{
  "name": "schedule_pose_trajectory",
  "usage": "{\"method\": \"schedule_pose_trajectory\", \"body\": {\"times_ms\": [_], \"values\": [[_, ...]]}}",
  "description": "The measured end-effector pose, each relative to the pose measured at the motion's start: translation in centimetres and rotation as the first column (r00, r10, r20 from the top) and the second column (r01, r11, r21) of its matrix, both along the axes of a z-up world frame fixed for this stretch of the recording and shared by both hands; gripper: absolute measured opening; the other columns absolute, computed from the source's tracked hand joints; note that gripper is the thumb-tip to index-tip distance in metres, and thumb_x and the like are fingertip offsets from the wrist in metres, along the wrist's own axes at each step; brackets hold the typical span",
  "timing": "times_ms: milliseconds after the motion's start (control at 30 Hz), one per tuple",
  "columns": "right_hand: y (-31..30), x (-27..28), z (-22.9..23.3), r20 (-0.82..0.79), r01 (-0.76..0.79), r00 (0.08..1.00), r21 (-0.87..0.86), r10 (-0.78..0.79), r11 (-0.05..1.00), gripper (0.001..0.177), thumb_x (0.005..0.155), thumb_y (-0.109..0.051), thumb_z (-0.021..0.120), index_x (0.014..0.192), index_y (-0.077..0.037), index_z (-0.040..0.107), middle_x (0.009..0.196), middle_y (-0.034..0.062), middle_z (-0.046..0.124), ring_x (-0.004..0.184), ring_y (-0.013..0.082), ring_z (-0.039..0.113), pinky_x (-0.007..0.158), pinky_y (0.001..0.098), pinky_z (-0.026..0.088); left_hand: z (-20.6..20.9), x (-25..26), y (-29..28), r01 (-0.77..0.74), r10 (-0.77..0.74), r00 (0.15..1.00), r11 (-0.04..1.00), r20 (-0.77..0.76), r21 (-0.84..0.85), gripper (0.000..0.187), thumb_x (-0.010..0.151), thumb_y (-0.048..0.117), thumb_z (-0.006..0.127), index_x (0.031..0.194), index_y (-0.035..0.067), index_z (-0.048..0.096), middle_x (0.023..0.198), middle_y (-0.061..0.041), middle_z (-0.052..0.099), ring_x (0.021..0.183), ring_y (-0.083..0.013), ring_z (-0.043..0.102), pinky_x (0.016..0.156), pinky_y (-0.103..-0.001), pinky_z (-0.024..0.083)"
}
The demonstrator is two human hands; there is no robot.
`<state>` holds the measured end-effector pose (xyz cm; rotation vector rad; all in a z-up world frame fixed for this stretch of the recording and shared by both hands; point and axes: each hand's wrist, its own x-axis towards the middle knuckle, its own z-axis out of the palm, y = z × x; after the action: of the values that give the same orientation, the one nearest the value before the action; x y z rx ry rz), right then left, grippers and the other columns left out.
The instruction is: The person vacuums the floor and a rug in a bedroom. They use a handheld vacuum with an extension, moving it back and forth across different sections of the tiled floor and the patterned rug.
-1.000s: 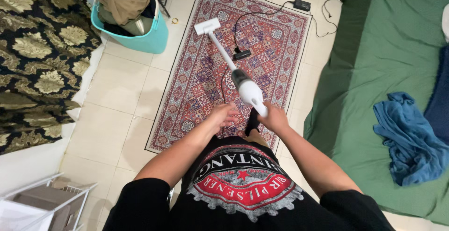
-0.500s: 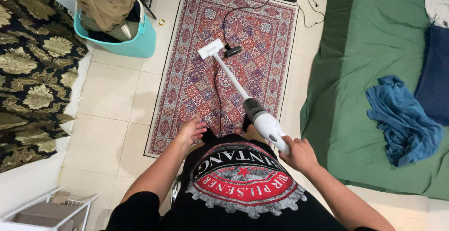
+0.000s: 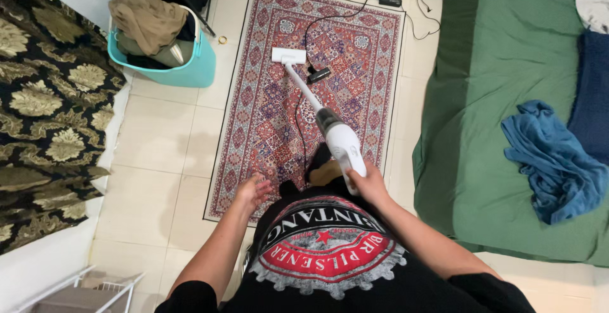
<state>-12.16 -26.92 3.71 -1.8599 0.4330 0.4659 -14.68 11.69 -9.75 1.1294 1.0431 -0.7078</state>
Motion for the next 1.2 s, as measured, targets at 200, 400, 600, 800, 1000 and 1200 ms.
{"method": "schedule_pose_trajectory", "body": {"times_ms": [200,400,600,800,1000,1200], "values": [[3.3,6.1,-0.3,0.001,0.063,0.998,0.052,-0.064,0.997,0.032,0.092,-0.026,0.072,0.103,0.003,0.062,0.069,0.0101,0.068,0.054,0.0163,0.065,0.051,0.0314,0.051,0.3,2.9,0.6,-0.079,0.080,0.990,0.997,0.113,-0.016,0.041,0.102,0.039,0.055,0.131,0.009,0.056,0.120,-0.012,0.074,0.094,-0.0250,0.072,0.074,-0.038,0.057],[6.2,14.2,-0.1,-0.030,0.199,0.980,0.105,-0.197,0.974,0.028,0.089,-0.022,0.071,0.105,0.000,0.063,0.070,0.0069,0.067,0.053,0.0157,0.064,0.048,0.0317,0.050,2.4,3.5,5.4,-0.213,0.216,0.967,0.976,0.136,-0.040,0.044,0.099,0.038,0.058,0.133,0.010,0.056,0.119,-0.011,0.070,0.096,-0.0253,0.070,0.075,-0.039,0.055],[8.6,22.3,-2.3,0.040,0.218,0.973,0.164,-0.228,0.962,0.031,0.091,-0.023,0.072,0.106,0.002,0.063,0.072,0.0080,0.066,0.052,0.0162,0.062,0.047,0.0326,0.047,4.1,5.1,10.3,-0.295,0.297,0.955,0.951,-0.010,0.098,0.040,0.102,0.037,0.054,0.132,0.011,0.055,0.121,-0.013,0.069,0.098,-0.0276,0.067,0.070,-0.039,0.050],[9.2,31.9,-3.8,0.054,0.208,0.976,0.088,-0.213,0.974,0.028,0.088,-0.021,0.073,0.102,0.002,0.064,0.069,0.0084,0.068,0.051,0.0171,0.063,0.046,0.0334,0.049,4.5,9.4,11.3,-0.374,0.374,0.927,0.926,0.013,0.060,0.036,0.102,0.034,0.055,0.129,0.010,0.057,0.120,-0.012,0.069,0.096,-0.0268,0.068,0.071,-0.037,0.050],[9.7,37.6,-5.5,0.059,0.131,0.989,0.038,-0.133,0.991,0.028,0.086,-0.020,0.073,0.100,0.003,0.069,0.069,0.0113,0.069,0.050,0.0179,0.064,0.046,0.0337,0.052,4.0,14.6,12.6,-0.254,0.255,0.967,0.966,0.001,0.052,0.036,0.101,0.035,0.057,0.129,0.012,0.058,0.117,-0.009,0.072,0.092,-0.0236,0.069,0.071,-0.038,0.052],[12.0,34.5,-4.2,0.041,-0.016,0.999,-0.192,0.024,0.981,0.045,0.083,-0.031,0.079,0.122,-0.010,0.069,0.078,0.0103,0.074,0.057,0.0213,0.067,0.054,0.0377,0.055,3.0,20.7,18.8,-0.014,0.020,0.999,0.987,-0.037,0.161,0.043,0.102,0.039,0.057,0.134,0.010,0.055,0.118,-0.011,0.071,0.089,-0.0241,0.069,0.072,-0.041,0.051]]}}
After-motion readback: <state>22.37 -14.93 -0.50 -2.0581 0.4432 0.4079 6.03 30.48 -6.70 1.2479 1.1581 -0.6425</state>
